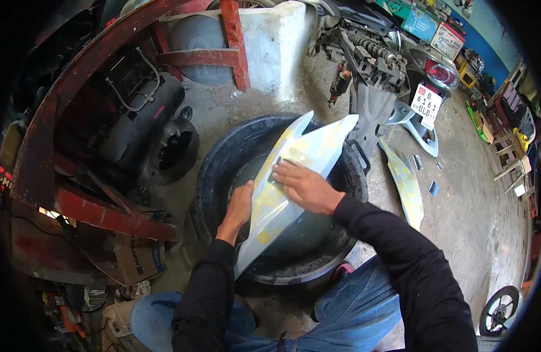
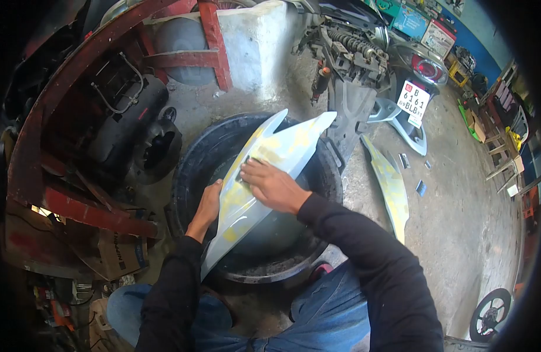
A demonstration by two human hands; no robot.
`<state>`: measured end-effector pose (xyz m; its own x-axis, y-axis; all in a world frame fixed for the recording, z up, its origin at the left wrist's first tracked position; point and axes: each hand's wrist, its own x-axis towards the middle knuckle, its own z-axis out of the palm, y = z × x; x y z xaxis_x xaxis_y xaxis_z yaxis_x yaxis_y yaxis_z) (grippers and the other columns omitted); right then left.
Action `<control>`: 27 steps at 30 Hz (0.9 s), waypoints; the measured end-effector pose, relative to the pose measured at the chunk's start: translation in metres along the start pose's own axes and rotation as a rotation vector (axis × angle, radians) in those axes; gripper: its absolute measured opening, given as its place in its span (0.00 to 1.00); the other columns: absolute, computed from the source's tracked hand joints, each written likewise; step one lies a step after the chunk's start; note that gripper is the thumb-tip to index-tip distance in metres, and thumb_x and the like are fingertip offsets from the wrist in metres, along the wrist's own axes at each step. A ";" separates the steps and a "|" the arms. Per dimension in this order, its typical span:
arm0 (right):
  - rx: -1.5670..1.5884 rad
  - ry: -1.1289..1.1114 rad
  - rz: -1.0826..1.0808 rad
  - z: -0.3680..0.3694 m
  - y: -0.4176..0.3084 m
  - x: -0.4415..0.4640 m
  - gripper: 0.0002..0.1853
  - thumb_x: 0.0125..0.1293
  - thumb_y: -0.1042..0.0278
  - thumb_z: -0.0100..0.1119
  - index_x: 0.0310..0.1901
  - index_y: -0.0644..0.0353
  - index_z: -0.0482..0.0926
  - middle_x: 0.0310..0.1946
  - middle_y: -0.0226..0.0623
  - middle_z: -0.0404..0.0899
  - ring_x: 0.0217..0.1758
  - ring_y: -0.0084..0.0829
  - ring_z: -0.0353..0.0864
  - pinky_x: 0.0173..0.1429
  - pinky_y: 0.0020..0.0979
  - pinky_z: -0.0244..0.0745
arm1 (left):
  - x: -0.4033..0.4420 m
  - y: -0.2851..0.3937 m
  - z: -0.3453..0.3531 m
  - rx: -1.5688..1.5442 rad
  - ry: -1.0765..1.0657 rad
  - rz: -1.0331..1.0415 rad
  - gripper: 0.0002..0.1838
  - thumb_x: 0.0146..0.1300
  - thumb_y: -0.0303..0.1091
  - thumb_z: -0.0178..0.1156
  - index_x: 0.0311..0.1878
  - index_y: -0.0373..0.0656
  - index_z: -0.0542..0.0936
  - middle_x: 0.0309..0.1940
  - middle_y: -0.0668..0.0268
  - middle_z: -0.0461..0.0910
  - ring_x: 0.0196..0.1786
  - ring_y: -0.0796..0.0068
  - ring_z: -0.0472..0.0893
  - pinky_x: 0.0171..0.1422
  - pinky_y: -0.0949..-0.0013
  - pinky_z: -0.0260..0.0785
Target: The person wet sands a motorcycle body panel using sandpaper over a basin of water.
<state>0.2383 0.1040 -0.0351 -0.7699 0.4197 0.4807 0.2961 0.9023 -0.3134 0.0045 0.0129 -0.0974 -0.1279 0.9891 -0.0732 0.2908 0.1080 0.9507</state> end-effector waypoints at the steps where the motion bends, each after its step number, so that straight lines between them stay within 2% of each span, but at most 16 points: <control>1: 0.007 -0.008 0.059 -0.003 0.007 0.001 0.20 0.68 0.73 0.52 0.60 0.65 0.80 0.64 0.50 0.78 0.73 0.48 0.71 0.79 0.45 0.62 | 0.000 0.000 0.002 -0.022 0.013 0.001 0.31 0.78 0.49 0.39 0.40 0.26 0.79 0.36 0.41 0.83 0.42 0.55 0.82 0.52 0.54 0.67; 3: 0.033 -0.024 0.181 -0.009 0.018 0.005 0.22 0.70 0.72 0.51 0.64 0.64 0.78 0.67 0.51 0.75 0.76 0.49 0.68 0.82 0.44 0.57 | 0.000 -0.002 0.004 -0.045 0.031 -0.001 0.31 0.78 0.49 0.39 0.40 0.26 0.79 0.37 0.41 0.83 0.43 0.55 0.82 0.52 0.55 0.67; 5: -0.028 -0.010 0.209 -0.009 0.016 0.005 0.22 0.70 0.72 0.51 0.65 0.63 0.78 0.68 0.52 0.75 0.76 0.49 0.68 0.82 0.44 0.57 | -0.001 -0.005 0.003 0.014 0.027 0.025 0.30 0.78 0.48 0.40 0.42 0.26 0.79 0.38 0.43 0.84 0.44 0.56 0.82 0.53 0.56 0.67; 8: 0.041 -0.073 0.009 -0.004 -0.028 -0.005 0.22 0.71 0.70 0.50 0.64 0.66 0.77 0.67 0.54 0.75 0.75 0.51 0.69 0.81 0.44 0.59 | 0.001 -0.007 0.002 -0.062 0.002 -0.003 0.29 0.78 0.48 0.40 0.43 0.26 0.79 0.38 0.43 0.84 0.44 0.55 0.82 0.54 0.56 0.68; 12: -0.064 0.043 0.180 -0.012 0.022 0.010 0.20 0.70 0.70 0.54 0.61 0.67 0.79 0.63 0.52 0.79 0.74 0.47 0.71 0.79 0.45 0.63 | -0.001 0.003 0.001 0.009 0.002 -0.016 0.30 0.78 0.48 0.40 0.43 0.26 0.79 0.39 0.41 0.84 0.44 0.53 0.83 0.54 0.55 0.67; 16: -0.009 -0.027 -0.004 -0.003 -0.028 -0.006 0.20 0.71 0.69 0.51 0.60 0.68 0.80 0.63 0.54 0.79 0.71 0.50 0.73 0.79 0.45 0.62 | 0.000 -0.006 0.003 -0.019 0.009 -0.027 0.31 0.78 0.49 0.40 0.42 0.26 0.79 0.39 0.40 0.84 0.45 0.52 0.82 0.54 0.55 0.67; 17: -0.016 -0.030 -0.011 -0.006 -0.018 -0.002 0.20 0.71 0.69 0.51 0.60 0.68 0.80 0.63 0.54 0.79 0.71 0.50 0.73 0.79 0.45 0.62 | 0.002 -0.008 0.003 -0.067 0.009 -0.035 0.31 0.78 0.50 0.40 0.42 0.26 0.80 0.39 0.40 0.84 0.45 0.51 0.82 0.54 0.54 0.67; 20: -0.084 0.039 0.155 -0.008 0.026 0.005 0.20 0.70 0.69 0.54 0.60 0.67 0.80 0.64 0.54 0.77 0.73 0.49 0.71 0.79 0.45 0.62 | 0.001 -0.003 0.004 0.032 0.028 -0.049 0.31 0.78 0.50 0.40 0.42 0.26 0.80 0.39 0.40 0.83 0.45 0.51 0.82 0.54 0.54 0.67; 21: -0.078 0.038 0.158 -0.003 0.019 0.001 0.20 0.70 0.69 0.54 0.60 0.67 0.80 0.64 0.54 0.77 0.73 0.49 0.71 0.79 0.45 0.62 | -0.001 -0.006 0.005 0.035 0.027 -0.056 0.31 0.78 0.50 0.40 0.42 0.26 0.80 0.39 0.40 0.83 0.45 0.51 0.82 0.54 0.54 0.67; 24: 0.000 -0.031 -0.026 0.006 -0.033 -0.009 0.20 0.71 0.71 0.50 0.61 0.68 0.79 0.64 0.55 0.77 0.73 0.51 0.71 0.79 0.46 0.62 | 0.005 -0.006 0.001 -0.030 0.007 -0.036 0.32 0.78 0.51 0.40 0.42 0.26 0.80 0.39 0.40 0.83 0.44 0.50 0.82 0.53 0.52 0.67; 25: -0.001 -0.033 -0.026 0.002 -0.027 -0.006 0.20 0.71 0.71 0.50 0.61 0.68 0.79 0.64 0.55 0.77 0.73 0.51 0.71 0.79 0.46 0.62 | 0.005 -0.005 0.001 -0.021 0.006 -0.042 0.32 0.78 0.51 0.39 0.42 0.26 0.79 0.39 0.40 0.83 0.44 0.51 0.82 0.53 0.52 0.67; 27: -0.048 -0.010 0.108 -0.007 -0.001 0.004 0.20 0.71 0.71 0.51 0.61 0.69 0.77 0.65 0.55 0.76 0.72 0.50 0.72 0.79 0.45 0.62 | 0.005 -0.005 0.003 -0.012 0.002 -0.051 0.32 0.78 0.51 0.39 0.42 0.26 0.79 0.38 0.41 0.84 0.43 0.51 0.81 0.53 0.52 0.67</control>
<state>0.2396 0.1058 -0.0270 -0.7377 0.5139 0.4379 0.4041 0.8556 -0.3234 0.0054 0.0177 -0.1035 -0.1444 0.9820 -0.1214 0.2726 0.1574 0.9492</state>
